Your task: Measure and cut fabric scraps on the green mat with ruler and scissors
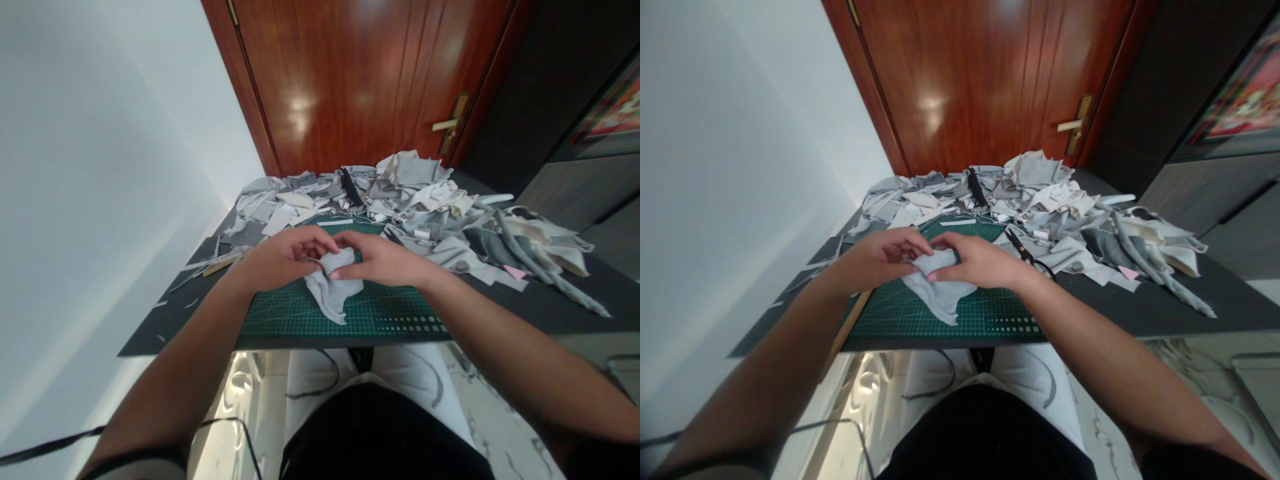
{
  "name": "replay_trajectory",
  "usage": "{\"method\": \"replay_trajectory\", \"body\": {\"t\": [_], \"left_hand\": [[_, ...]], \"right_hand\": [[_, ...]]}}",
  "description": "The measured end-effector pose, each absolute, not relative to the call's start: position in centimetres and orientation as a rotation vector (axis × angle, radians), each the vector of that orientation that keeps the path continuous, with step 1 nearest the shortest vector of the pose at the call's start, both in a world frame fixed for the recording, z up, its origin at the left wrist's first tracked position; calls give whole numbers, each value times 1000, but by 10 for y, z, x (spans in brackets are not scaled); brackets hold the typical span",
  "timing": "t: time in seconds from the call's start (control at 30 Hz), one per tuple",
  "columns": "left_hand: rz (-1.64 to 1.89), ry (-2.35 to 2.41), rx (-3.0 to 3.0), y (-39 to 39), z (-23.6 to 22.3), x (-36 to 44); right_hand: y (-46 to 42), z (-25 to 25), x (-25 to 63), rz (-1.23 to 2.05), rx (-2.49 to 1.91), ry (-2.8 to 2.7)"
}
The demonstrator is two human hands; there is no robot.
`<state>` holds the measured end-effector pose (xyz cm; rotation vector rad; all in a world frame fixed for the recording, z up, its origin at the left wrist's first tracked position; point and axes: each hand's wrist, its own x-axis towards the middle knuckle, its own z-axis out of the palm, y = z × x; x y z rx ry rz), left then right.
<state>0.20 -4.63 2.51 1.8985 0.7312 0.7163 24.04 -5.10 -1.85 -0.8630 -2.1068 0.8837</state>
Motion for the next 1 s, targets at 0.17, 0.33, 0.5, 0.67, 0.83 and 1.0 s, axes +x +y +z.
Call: {"method": "replay_trajectory", "body": {"t": [0.17, 0.33, 0.5, 0.67, 0.83, 1.0], "left_hand": [[878, 772, 1860, -39, 17, 6], [968, 776, 1409, -36, -21, 17], [979, 629, 1189, -41, -39, 39], [896, 638, 1093, -33, -39, 31], [1003, 620, 1065, -26, -44, 24], [978, 513, 983, -36, -55, 36]], "right_hand": [[-48, -26, 217, 1085, -756, -1848], [-55, -28, 210, 756, -846, -1691], [-58, -33, 203, 752, -881, -1622], [-60, -33, 213, 786, -945, -1519], [-60, -31, 225, 859, -973, -1429], [-57, -34, 221, 969, -945, -1336]]}}
